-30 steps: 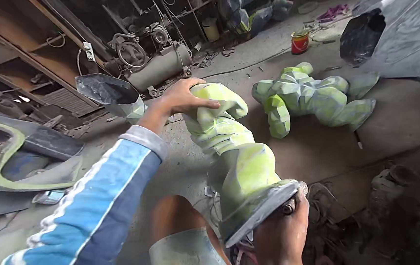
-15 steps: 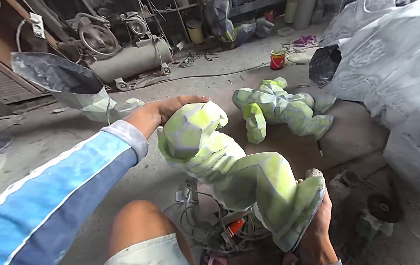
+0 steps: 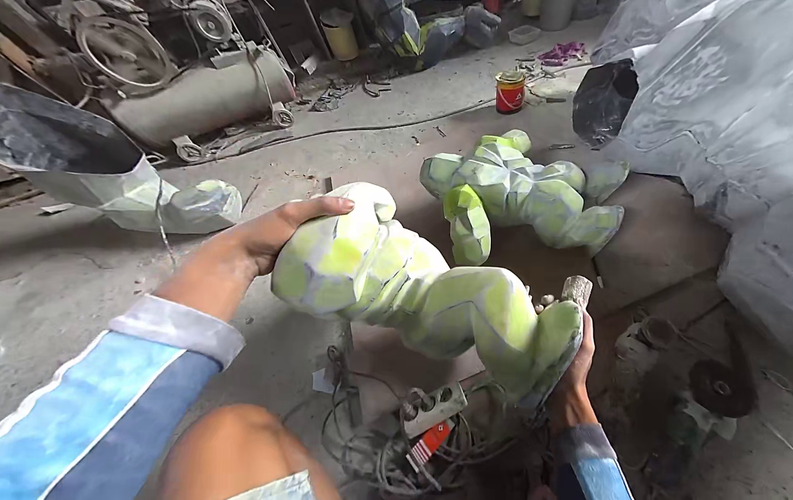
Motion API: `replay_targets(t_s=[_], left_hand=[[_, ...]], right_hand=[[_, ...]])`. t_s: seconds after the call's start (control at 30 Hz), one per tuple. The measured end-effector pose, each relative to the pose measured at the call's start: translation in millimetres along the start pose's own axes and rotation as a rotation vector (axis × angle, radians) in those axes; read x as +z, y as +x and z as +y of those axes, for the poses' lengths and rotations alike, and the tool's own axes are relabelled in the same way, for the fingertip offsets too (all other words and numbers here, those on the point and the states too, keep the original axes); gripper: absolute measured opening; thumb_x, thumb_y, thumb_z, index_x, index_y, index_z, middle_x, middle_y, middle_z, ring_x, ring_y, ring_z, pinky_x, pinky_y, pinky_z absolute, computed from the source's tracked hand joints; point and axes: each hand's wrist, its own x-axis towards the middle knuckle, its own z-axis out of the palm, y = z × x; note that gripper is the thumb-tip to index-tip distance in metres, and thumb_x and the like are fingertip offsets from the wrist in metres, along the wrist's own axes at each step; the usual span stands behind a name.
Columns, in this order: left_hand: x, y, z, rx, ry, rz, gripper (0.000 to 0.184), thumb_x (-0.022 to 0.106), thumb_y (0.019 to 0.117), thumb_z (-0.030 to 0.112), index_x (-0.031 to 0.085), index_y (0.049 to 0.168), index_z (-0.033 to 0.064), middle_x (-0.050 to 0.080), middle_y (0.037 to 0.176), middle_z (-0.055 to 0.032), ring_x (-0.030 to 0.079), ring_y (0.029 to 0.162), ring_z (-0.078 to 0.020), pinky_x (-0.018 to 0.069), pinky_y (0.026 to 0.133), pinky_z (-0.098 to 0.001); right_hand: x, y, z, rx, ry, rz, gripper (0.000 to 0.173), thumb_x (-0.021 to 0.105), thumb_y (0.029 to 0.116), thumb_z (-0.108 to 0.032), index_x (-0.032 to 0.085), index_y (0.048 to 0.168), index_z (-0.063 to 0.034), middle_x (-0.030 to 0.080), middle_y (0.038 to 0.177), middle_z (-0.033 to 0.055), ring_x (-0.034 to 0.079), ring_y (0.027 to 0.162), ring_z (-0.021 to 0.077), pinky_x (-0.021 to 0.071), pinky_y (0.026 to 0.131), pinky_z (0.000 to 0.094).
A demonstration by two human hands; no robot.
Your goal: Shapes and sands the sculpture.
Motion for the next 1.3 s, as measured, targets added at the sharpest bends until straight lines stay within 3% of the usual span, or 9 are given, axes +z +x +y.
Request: replay_targets(t_s=[0.17,0.3,0.5,0.7,0.87,1.03,1.1,1.2,1.3], left_hand=[[18,51,28,-0.017,0.133,-0.087,0.051,0.050,0.0966,0.065,0.071,0.109,0.0202,0.074,0.093,-0.0026,0.073,0.082,-0.0151,0.0621,0.071,-0.0378],[45,85,57,-0.033,0.242,-0.197,0.055,0.049,0.0953,0.069,0.070,0.112,0.0216,0.073,0.096,-0.0028,0.071,0.085,-0.0166,0.0609,0.073,-0.0416],[85,109,84,-0.052,0.431,-0.194,0.066,0.057,0.0824,0.080,0.072,0.106,0.0199,0.072,0.090,-0.0044,0.071,0.081,-0.0178,0.0595,0.071,-0.0434],[96,90,75,0.187,0.926,0.136,0.133,0.093,0.0438,0.070,0.037,0.150,0.0130,0.065,0.121,-0.0191,0.064,0.110,-0.0372,0.0507,0.090,-0.0660],[108,104,84,0.229,0.919,0.232,0.110,0.087,0.0545,0.071,0.052,0.141,0.0129,0.063,0.123,-0.0221,0.061,0.115,-0.0415,0.0479,0.090,-0.0685],[116,134,100,0.316,0.920,0.250,0.102,0.082,0.0571,0.075,0.058,0.137,0.0163,0.064,0.126,-0.0203,0.061,0.118,-0.0407,0.0470,0.091,-0.0693],[119,143,106,0.339,0.919,0.229,0.096,0.082,0.0604,0.073,0.060,0.134,0.0154,0.064,0.126,-0.0204,0.061,0.117,-0.0407,0.0466,0.092,-0.0688],[121,153,113,0.341,0.925,0.184,0.092,0.083,0.0640,0.070,0.062,0.132,0.0126,0.065,0.123,-0.0216,0.061,0.117,-0.0405,0.0461,0.094,-0.0680],[118,155,114,0.363,0.914,0.158,0.090,0.083,0.0641,0.071,0.063,0.132,0.0143,0.066,0.121,-0.0198,0.062,0.114,-0.0385,0.0476,0.092,-0.0667]], right_hand=[[-26,23,25,-0.029,-0.103,0.184,0.050,0.024,0.1115,-0.038,0.066,0.121,-0.0119,0.075,0.096,0.0013,0.072,0.087,0.0095,0.0608,0.074,0.0282],[-50,28,28,0.036,-0.170,0.237,0.057,0.022,0.1103,-0.050,0.055,0.143,-0.0165,0.070,0.127,0.0046,0.067,0.114,0.0165,0.0568,0.094,0.0394],[-65,22,28,0.138,-0.239,0.377,0.058,0.028,0.1074,-0.057,0.060,0.139,-0.0202,0.069,0.125,0.0049,0.065,0.115,0.0194,0.0553,0.093,0.0471],[-65,21,24,0.117,-0.425,0.420,0.047,0.037,0.1086,-0.047,0.063,0.127,-0.0115,0.069,0.112,0.0103,0.067,0.103,0.0218,0.0568,0.082,0.0487],[-77,29,3,-0.033,-0.420,0.416,0.056,0.057,0.1052,-0.033,0.034,0.155,-0.0255,0.064,0.128,0.0114,0.068,0.107,0.0250,0.0591,0.085,0.0495],[-95,-11,-33,-0.232,-0.400,0.442,0.036,0.038,0.1078,-0.038,0.050,0.137,-0.0224,0.063,0.096,0.0006,0.063,0.078,0.0133,0.0549,0.067,0.0338],[-91,-28,-30,-0.246,-0.538,0.306,0.044,0.038,0.1076,-0.049,0.049,0.138,-0.0193,0.062,0.098,-0.0014,0.062,0.084,0.0104,0.0554,0.074,0.0325],[-86,-45,-4,-0.372,-0.783,0.134,0.037,0.053,0.1049,-0.025,0.049,0.134,-0.0017,0.066,0.109,0.0099,0.068,0.094,0.0158,0.0604,0.081,0.0337],[-82,-38,13,-0.520,-0.876,0.187,0.028,0.057,0.1026,-0.018,0.056,0.126,-0.0023,0.068,0.093,0.0072,0.068,0.080,0.0124,0.0598,0.071,0.0276]])
